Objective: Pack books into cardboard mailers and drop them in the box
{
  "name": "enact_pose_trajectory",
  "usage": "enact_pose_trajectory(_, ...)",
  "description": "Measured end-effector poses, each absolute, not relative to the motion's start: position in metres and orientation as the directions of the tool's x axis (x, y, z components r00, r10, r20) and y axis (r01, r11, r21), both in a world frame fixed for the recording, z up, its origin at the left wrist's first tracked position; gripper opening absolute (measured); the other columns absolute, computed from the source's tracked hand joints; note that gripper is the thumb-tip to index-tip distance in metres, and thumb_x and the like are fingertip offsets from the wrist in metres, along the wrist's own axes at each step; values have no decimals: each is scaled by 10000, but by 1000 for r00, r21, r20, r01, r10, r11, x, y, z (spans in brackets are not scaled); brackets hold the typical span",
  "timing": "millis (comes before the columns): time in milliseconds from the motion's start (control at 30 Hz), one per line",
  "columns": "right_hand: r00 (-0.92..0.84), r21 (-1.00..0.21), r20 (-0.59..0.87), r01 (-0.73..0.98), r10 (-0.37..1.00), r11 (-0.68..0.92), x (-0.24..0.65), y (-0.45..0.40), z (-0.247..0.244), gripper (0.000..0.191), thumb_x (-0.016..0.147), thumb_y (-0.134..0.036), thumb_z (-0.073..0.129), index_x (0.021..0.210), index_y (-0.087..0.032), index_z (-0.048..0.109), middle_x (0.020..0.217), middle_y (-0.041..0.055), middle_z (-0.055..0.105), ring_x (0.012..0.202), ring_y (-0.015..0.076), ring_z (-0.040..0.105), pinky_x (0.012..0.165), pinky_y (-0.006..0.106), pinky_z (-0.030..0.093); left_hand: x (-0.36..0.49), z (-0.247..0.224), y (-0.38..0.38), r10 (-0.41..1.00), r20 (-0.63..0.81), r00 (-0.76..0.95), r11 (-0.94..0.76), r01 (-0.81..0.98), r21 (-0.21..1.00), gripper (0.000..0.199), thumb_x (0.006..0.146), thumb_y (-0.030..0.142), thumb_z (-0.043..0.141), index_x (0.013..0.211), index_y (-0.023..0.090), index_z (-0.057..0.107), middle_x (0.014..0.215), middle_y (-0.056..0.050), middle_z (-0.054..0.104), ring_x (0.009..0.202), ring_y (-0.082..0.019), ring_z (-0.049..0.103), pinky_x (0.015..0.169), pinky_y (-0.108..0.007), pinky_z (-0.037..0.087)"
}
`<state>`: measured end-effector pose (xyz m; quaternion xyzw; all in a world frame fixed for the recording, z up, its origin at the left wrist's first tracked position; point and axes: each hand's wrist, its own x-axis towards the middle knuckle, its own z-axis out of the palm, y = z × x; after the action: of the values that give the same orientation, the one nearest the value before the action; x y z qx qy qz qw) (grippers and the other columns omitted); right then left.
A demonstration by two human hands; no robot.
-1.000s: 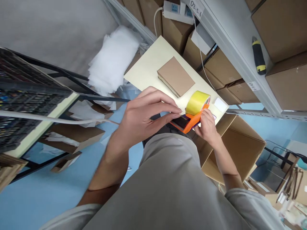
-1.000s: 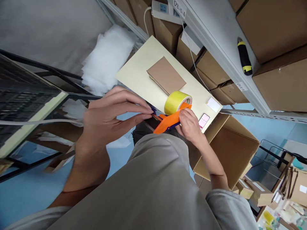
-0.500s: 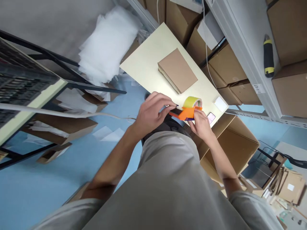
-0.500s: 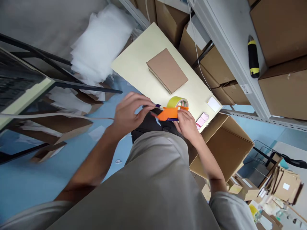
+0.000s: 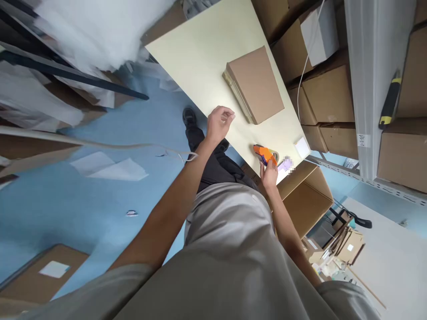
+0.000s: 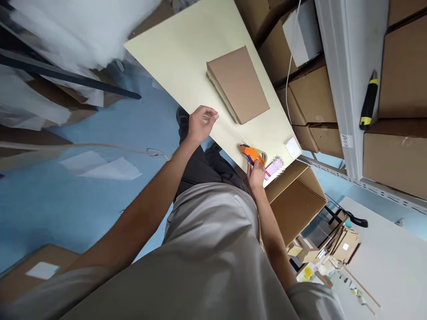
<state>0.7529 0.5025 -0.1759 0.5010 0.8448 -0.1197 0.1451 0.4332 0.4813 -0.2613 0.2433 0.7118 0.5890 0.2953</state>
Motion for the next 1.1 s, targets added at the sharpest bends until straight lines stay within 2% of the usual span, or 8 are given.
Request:
enact_pose_trajectory(167,-409,-48,-315,908,856,416,740,505,-207,440,1176,-390,424,1351,-58,652,1230,289,771,1209,377,761,1086,548,616,429,-274,508,664,-137,-735,159,-40,986,139,1021,363,784,961,261,711,1042,-60,789,949,-196,750,829,-315,625)
enact_pose_trajectory(400,-378,-95,-251,926,891,366,736,504,-221,457,1167,-392,429,1402,-61,639,1263,301,759,1241,409,753,1090,591,609,429,-283,526,665,-125,-736,142,-40,989,218,1034,464,773,971,263,717,1030,-65,780,986,-206,754,826,-305,627)
enact_pose_trajectory(600,-366,-16,-275,926,889,376,726,502,-224,458,1186,-356,437,1428,-10,615,1290,311,756,1210,371,768,1101,503,605,444,-286,539,615,-131,-778,142,-54,988,283,1042,548,768,1017,268,740,1095,-83,766,1023,-225,768,939,-354,661)
enact_pose_trajectory(700,-378,-23,-274,922,884,387,722,499,-224,416,1187,-334,450,1403,-26,626,1264,291,768,1194,356,768,1110,497,598,450,-288,545,552,-176,-815,157,-106,982,374,1041,637,746,1136,276,755,1192,-86,748,1120,-246,783,1071,-405,653)
enact_pose_trajectory(767,-391,-51,-264,919,882,392,719,497,-225,390,1185,-329,454,1372,-43,641,1247,284,774,1180,353,767,1111,509,596,453,-287,549,485,-226,-845,151,-173,973,491,1024,693,748,1303,289,728,1349,-109,718,1189,-259,782,1134,-430,636)
enact_pose_trajectory(900,-383,-72,-260,923,886,378,717,495,-227,397,1186,-360,452,1318,-50,663,1190,281,785,1132,361,772,1057,512,619,465,-273,560,350,-392,-851,101,-381,919,717,1054,808,600,1548,288,587,1543,-165,635,1274,-281,780,1158,-454,636)
enact_pose_trajectory(1000,-395,-79,-266,918,880,388,719,496,-226,427,1186,-368,445,1337,-32,661,1175,282,794,1124,361,777,1051,504,623,492,-251,572,346,-467,-814,137,-448,883,761,1052,829,573,1560,263,561,1564,-188,642,1455,-329,694,1244,-489,582)
enact_pose_trajectory(1100,-411,-69,-265,910,872,408,721,497,-223,475,1195,-377,416,1386,-11,650,1137,275,808,1114,368,781,1056,522,623,519,-236,582,416,-439,-797,239,-369,898,942,942,766,802,1647,229,482,1736,-239,502,1702,-392,425,1412,-559,374)
